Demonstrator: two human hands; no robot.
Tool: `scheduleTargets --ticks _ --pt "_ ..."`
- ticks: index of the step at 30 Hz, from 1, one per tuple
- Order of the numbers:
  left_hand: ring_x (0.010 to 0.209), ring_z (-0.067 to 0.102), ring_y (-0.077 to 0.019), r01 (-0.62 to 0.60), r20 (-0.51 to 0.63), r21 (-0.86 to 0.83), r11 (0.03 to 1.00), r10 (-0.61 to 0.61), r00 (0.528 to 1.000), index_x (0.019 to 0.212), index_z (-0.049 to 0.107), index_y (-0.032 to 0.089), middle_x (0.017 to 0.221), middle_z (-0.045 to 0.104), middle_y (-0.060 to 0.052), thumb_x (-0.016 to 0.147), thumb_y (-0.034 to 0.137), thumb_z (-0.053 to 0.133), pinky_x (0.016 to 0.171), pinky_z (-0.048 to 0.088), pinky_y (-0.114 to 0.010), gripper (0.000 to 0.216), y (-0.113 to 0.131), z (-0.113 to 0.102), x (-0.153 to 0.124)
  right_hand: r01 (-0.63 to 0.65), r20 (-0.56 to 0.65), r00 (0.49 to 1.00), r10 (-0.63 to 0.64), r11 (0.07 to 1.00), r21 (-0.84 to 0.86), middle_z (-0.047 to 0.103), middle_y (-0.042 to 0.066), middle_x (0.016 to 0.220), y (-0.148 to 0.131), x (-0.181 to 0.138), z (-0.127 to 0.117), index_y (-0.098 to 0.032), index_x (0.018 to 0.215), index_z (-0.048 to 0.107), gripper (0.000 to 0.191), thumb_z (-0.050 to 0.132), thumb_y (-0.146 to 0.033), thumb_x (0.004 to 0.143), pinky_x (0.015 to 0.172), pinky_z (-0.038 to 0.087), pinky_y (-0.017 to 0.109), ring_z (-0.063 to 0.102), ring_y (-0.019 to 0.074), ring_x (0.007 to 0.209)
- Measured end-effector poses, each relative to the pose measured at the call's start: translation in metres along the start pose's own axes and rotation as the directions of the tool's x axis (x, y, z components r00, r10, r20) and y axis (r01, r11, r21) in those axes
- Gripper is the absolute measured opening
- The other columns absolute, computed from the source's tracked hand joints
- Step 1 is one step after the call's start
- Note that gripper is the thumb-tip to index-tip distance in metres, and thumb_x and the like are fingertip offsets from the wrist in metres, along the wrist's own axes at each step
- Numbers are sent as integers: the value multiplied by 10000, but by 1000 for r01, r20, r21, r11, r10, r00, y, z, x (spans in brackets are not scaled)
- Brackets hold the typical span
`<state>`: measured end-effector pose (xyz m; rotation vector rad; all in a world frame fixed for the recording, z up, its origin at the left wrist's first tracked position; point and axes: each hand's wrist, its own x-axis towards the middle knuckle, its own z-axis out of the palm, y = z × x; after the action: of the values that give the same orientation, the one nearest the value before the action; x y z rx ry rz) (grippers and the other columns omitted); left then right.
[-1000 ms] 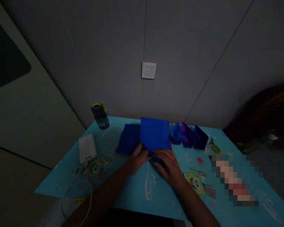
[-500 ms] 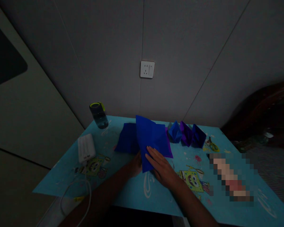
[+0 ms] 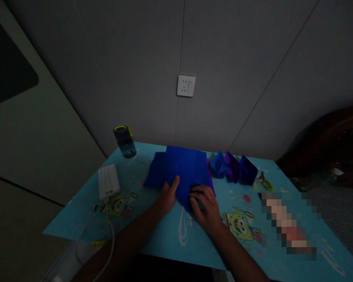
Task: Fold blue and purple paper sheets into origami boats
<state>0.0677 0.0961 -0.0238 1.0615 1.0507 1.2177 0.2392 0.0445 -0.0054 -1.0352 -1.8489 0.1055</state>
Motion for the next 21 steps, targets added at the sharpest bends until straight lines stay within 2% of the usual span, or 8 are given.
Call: scheduleTargets --ticks 3,6,8,10,13,17,19,21 --pt "1187 603 -318 48 7 -58 997 -47 999 1135 670 173 1149 717 -120 740 481 739 1043 443 -433 505 9 6 5 -161 -202 967 158 987 4 619 91 1132 8 1 -8 -239 1083 660 197 578 -217 905 936 470 446 578 235 1092" --pt "1037 683 -301 114 145 -45 993 -106 984 1153 666 164 1107 740 -110 735 431 764 948 513 -442 505 15 7 8 -394 -319 848 424 906 156 583 112 1266 19 6 -18 -235 1211 619 345 611 -356 888 1013 426 486 533 267 1202" --pt "1018 693 -301 157 282 17 987 -155 947 1138 680 165 1106 742 -112 700 381 802 935 520 -440 504 18 4 8 -549 -209 739 641 752 365 582 122 1326 25 9 -26 -234 1305 565 501 638 -451 859 1003 449 475 549 278 1211" --pt "1020 693 -304 167 381 78 983 -184 906 1132 688 167 1113 741 -112 685 357 816 932 520 -442 503 20 -1 9 -675 40 622 782 510 533 611 118 1325 27 12 -34 -239 1337 547 600 681 -503 816 954 500 439 605 278 1161" --pt "1032 689 -307 169 478 143 975 -218 851 1146 685 172 1119 740 -106 689 346 811 919 525 -445 505 26 -8 9 -780 392 510 765 219 587 701 103 1197 25 15 -44 -226 1258 611 583 749 -493 758 855 560 406 696 272 1001" --pt "1041 683 -299 125 584 239 963 -246 773 1156 689 195 1135 734 -87 717 341 783 909 524 -430 472 36 -16 9 -823 548 504 667 179 539 764 89 998 20 15 -46 -186 1113 651 495 805 -437 715 759 597 407 740 260 799" --pt "1020 689 -292 99 613 260 960 -244 752 1152 692 210 1116 741 -78 725 347 773 896 527 -422 455 37 -18 10 -811 528 542 654 244 532 757 90 1040 20 13 -40 -192 1111 640 510 821 -428 697 784 601 424 737 272 863" --pt "1014 689 -290 84 614 273 958 -241 752 1151 692 210 1121 738 -81 733 364 765 892 526 -418 451 35 -19 11 -760 448 623 642 362 539 722 91 1159 20 10 -33 -217 1169 617 535 805 -433 718 854 587 438 706 280 1002"
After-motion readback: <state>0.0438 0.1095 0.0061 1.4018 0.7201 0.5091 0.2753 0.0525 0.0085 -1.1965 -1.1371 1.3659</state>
